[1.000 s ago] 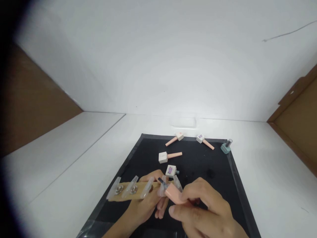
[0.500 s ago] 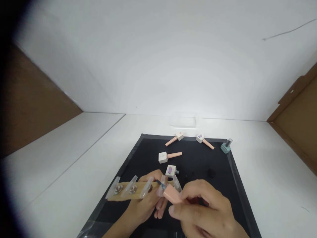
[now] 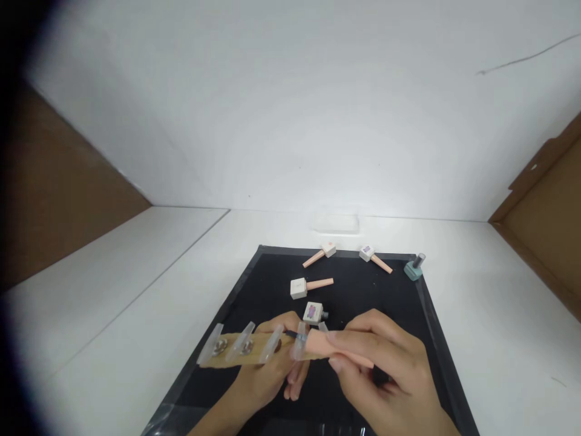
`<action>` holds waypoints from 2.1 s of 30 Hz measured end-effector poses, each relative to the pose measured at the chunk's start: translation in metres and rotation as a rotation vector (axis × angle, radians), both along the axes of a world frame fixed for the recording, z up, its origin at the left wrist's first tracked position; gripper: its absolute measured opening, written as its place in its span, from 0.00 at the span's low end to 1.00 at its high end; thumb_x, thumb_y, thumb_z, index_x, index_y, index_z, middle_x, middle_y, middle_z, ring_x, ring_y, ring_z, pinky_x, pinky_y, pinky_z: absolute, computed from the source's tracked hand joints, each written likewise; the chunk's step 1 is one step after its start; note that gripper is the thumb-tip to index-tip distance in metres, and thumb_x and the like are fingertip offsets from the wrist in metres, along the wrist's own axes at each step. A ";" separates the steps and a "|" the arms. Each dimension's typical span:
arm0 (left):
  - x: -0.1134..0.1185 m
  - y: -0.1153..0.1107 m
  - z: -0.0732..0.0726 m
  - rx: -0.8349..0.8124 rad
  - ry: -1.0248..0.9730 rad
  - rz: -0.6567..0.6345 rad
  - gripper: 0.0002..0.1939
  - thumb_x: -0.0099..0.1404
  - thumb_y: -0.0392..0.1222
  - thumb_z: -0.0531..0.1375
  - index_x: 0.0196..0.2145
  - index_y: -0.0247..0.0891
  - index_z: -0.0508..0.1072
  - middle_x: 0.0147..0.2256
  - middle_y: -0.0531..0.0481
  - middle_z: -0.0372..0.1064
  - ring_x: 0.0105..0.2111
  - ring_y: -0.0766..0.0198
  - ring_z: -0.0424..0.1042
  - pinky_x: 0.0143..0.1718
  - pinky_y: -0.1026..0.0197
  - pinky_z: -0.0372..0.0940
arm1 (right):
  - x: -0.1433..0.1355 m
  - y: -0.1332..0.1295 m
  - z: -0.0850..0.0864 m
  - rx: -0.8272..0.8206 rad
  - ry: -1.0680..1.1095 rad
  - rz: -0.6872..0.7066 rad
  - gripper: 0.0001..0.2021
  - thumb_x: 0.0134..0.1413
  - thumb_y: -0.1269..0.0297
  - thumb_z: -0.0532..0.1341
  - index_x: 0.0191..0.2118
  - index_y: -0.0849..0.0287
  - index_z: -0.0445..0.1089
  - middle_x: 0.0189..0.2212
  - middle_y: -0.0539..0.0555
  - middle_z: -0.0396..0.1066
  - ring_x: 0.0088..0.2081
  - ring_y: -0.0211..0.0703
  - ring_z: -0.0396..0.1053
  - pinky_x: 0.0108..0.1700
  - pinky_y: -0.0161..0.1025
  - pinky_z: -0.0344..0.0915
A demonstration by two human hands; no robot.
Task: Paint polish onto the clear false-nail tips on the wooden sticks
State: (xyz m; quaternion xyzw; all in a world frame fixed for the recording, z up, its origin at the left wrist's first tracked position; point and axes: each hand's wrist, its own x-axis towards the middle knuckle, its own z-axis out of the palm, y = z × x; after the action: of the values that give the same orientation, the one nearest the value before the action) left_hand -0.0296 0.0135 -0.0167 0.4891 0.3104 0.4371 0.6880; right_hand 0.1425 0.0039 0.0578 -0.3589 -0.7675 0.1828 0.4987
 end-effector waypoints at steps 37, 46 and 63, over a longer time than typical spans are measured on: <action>0.005 0.001 0.004 0.023 0.064 0.006 0.20 0.56 0.57 0.62 0.24 0.37 0.63 0.11 0.60 0.57 0.09 0.73 0.59 0.10 0.74 0.53 | 0.018 0.011 -0.008 -0.667 0.643 -0.015 0.14 0.48 0.50 0.66 0.28 0.57 0.75 0.12 0.44 0.54 0.13 0.30 0.49 0.12 0.27 0.45; 0.005 0.002 0.013 0.258 0.206 -0.066 0.13 0.58 0.46 0.61 0.22 0.36 0.67 0.13 0.56 0.60 0.12 0.72 0.62 0.14 0.71 0.55 | 0.023 0.011 -0.009 -0.556 0.597 0.059 0.17 0.47 0.50 0.67 0.21 0.58 0.69 0.17 0.48 0.61 0.16 0.32 0.53 0.15 0.31 0.51; 0.011 0.003 0.020 0.416 0.362 -0.076 0.07 0.55 0.37 0.61 0.20 0.37 0.70 0.17 0.51 0.69 0.17 0.67 0.65 0.22 0.66 0.62 | 0.014 0.006 -0.004 -0.009 0.151 -0.005 0.11 0.58 0.65 0.61 0.24 0.57 0.69 0.13 0.47 0.64 0.16 0.35 0.58 0.17 0.32 0.54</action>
State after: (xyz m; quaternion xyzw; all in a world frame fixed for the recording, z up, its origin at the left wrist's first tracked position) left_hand -0.0189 0.0163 0.0033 0.7013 0.3135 0.3708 0.5219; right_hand 0.1566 0.0102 0.0541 -0.3483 -0.7260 0.2114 0.5540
